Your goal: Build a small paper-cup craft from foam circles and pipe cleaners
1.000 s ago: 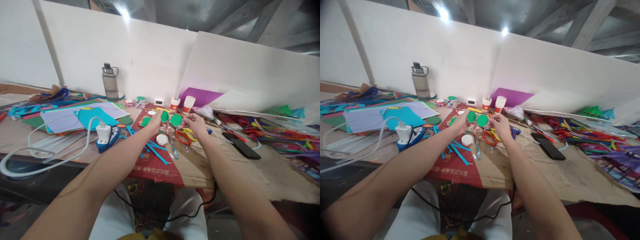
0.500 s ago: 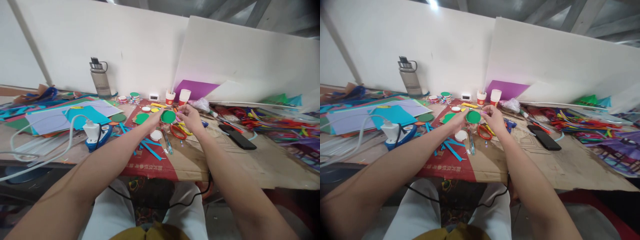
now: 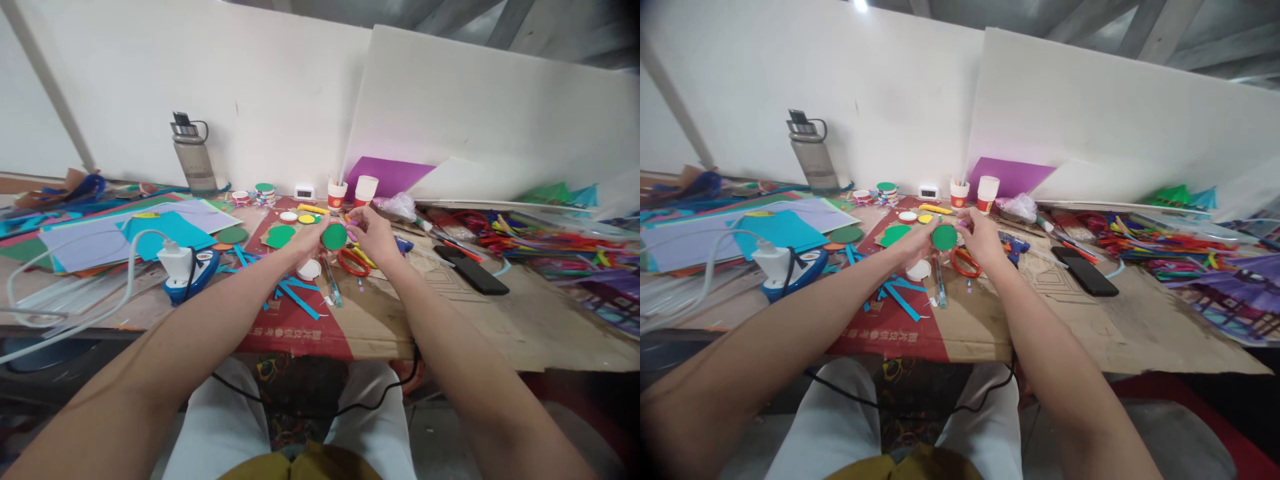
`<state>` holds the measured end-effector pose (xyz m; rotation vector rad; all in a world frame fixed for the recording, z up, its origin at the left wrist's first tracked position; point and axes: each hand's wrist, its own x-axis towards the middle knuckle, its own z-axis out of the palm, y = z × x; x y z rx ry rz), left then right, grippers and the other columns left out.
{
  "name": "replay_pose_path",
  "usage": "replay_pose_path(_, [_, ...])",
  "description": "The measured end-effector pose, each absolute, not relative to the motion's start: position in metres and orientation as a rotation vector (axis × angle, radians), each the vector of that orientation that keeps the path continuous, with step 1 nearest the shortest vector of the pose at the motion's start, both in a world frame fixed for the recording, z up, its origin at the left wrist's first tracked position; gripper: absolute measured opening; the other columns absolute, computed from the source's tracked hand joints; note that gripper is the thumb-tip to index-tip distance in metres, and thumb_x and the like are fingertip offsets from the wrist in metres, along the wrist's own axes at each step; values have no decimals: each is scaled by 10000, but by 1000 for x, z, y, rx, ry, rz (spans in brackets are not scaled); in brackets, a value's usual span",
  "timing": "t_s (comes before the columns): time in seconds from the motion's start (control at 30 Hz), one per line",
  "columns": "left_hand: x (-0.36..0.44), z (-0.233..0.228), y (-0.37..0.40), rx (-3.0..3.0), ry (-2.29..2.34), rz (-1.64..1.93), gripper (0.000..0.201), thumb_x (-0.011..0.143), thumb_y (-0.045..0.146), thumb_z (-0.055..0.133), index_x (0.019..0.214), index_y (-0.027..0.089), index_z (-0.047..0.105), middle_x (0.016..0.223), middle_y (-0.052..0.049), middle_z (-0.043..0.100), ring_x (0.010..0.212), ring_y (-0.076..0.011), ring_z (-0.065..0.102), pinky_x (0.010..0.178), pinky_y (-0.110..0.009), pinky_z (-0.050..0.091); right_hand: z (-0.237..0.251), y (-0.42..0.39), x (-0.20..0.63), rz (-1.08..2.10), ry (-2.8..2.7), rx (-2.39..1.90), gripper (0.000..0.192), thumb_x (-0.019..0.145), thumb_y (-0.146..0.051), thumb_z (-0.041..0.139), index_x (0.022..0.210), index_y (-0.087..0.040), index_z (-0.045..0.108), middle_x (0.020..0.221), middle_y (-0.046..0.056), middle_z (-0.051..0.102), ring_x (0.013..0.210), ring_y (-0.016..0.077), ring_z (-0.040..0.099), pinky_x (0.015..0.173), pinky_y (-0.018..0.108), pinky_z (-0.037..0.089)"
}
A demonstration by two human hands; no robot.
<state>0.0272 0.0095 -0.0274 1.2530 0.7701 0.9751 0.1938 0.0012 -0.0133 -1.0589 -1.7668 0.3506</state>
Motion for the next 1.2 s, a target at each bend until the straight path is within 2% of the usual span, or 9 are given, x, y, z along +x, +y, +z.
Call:
replay_pose_path(0.17, [26,-25,6,1316,722,959,458,824,574,600,945,133,623,776,-65,672,543,-120,596,448,-204,348,-11,-2,192,311,-1757,-1074,136,787,-171,620,918,-193,591,818,29,658,708,159,585,702,320,452])
replay_pose_path(0.27, [25,-24,6,1378,740,939,306,750,365,716,934,139,622,770,-39,664,561,-117,605,477,-207,384,-11,-2,193,318,-1745,-1075,147,789,-169,623,932,-190,594,833,34,660,714,162,585,704,322,451])
replay_pose_path(0.33, [25,-23,6,1441,783,921,242,695,225,727,897,137,626,744,-23,654,571,-111,605,495,-204,405,-11,-2,192,326,-1741,-1077,154,789,-163,623,938,-193,595,844,34,658,727,163,586,715,324,450])
replay_pose_path(0.4, [25,-22,6,1492,817,917,201,680,166,701,866,134,630,740,-21,653,584,-108,611,502,-199,418,-11,-2,192,340,-1738,-1074,151,790,-165,620,935,-198,592,845,30,654,731,162,584,720,323,449])
replay_pose_path(0.57, [24,-23,7,1556,828,910,206,705,183,679,904,133,654,780,-33,678,611,-115,638,513,-194,440,-12,-3,192,346,-1724,-1053,142,791,-189,614,926,-209,577,835,23,645,722,153,573,710,314,452])
replay_pose_path(0.8, [19,-26,10,1707,830,861,405,711,268,747,1087,153,647,770,-43,712,631,-147,650,565,-229,492,-22,6,192,498,-1644,-997,169,768,-231,620,925,-209,564,819,10,623,724,144,562,685,295,457])
replay_pose_path(1.03, [20,-23,6,1593,816,870,332,705,213,752,1008,134,640,820,-60,720,690,-170,691,567,-228,494,-26,8,192,608,-1665,-969,237,742,-270,631,961,-203,569,846,3,618,735,140,556,697,291,461])
replay_pose_path(1.2, [18,-21,7,1438,759,891,374,667,219,811,973,130,615,859,-70,722,769,-199,716,688,-288,553,-28,6,192,670,-1772,-1076,141,738,-310,615,816,-200,574,770,-5,605,681,144,544,673,307,454])
